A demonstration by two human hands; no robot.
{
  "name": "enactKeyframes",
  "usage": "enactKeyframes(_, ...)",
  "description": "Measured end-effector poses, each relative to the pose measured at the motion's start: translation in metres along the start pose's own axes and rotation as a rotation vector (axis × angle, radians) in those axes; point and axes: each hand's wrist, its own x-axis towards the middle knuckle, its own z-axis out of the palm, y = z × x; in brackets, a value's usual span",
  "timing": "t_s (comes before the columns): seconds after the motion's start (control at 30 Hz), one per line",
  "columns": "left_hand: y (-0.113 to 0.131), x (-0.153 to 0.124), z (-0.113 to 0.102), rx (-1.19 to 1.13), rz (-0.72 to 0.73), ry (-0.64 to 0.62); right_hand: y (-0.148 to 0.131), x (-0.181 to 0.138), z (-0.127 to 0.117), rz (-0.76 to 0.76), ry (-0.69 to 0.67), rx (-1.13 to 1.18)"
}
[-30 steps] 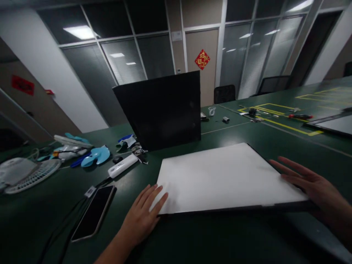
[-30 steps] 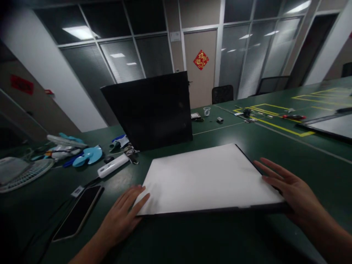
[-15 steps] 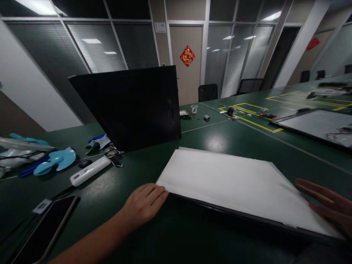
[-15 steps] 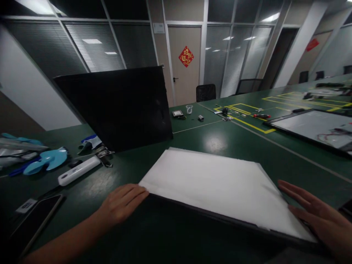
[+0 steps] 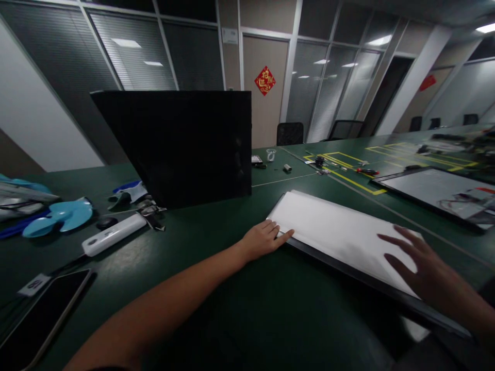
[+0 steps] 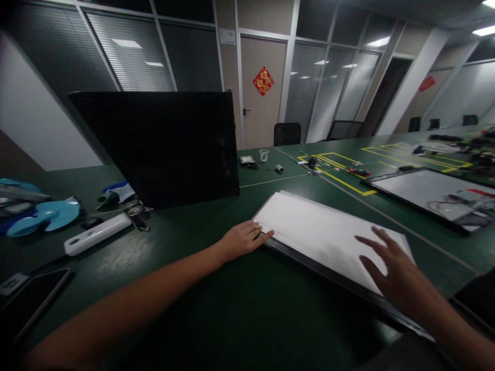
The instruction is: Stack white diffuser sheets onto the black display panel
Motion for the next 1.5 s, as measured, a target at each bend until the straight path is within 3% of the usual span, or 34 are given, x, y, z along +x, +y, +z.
enactKeyframes(0.1, 0.003, 0.018, 0.013, 0.01, -0.037, -0.076, -0.046, 0.029, 0.015, -0.149, -0.104, 0.06)
enactKeyframes(0.2, 0.008, 0.025, 0.019, 0.011, -0.103, -0.105, -0.066, 0.052, 0.041, -0.186, -0.268, 0.083)
enactKeyframes(0.33, 0.012, 0.025, 0.016, -0.082, -0.228, -0.216, -0.065, 0.073, 0.077, -0.195, -0.487, 0.073)
enactKeyframes(0.53, 0.019, 0.02, -0.004, -0.21, -0.351, -0.413, -0.042, 0.103, 0.107, -0.163, -0.503, 0.025)
enactKeyframes(0.7, 0.049, -0.027, -0.042, -0.217, -0.386, -0.542, -0.018, 0.129, 0.12, -0.045, -0.538, -0.007)
enactKeyframes(0.97, 0.085, -0.142, -0.138, -0.184, -0.618, -0.927, 0.025, 0.162, 0.133, 0.19, -0.537, 0.041)
enactKeyframes(1.17, 0.101, -0.178, -0.194, -0.229, -0.776, -1.073, 0.042, 0.166, 0.13, 0.312, -0.494, 0.056)
enactKeyframes(1.27, 0.095, -0.19, -0.203, -0.376, -0.766, -1.023, 0.036, 0.166, 0.114, 0.357, -0.503, -0.005)
enactKeyframes(1.37, 0.08, -0.211, -0.194, -0.456, -0.715, -0.775, 0.015, 0.161, 0.091, 0.42, -0.449, -0.115)
enactKeyframes(1.43, 0.069, -0.229, -0.18, -0.459, -0.742, -0.636, -0.009, 0.152, 0.077, 0.333, -0.379, -0.176)
enactKeyframes(1.5, 0.057, -0.246, -0.164, -0.514, -0.747, -0.572, -0.04, 0.139, 0.068, 0.13, -0.306, -0.171)
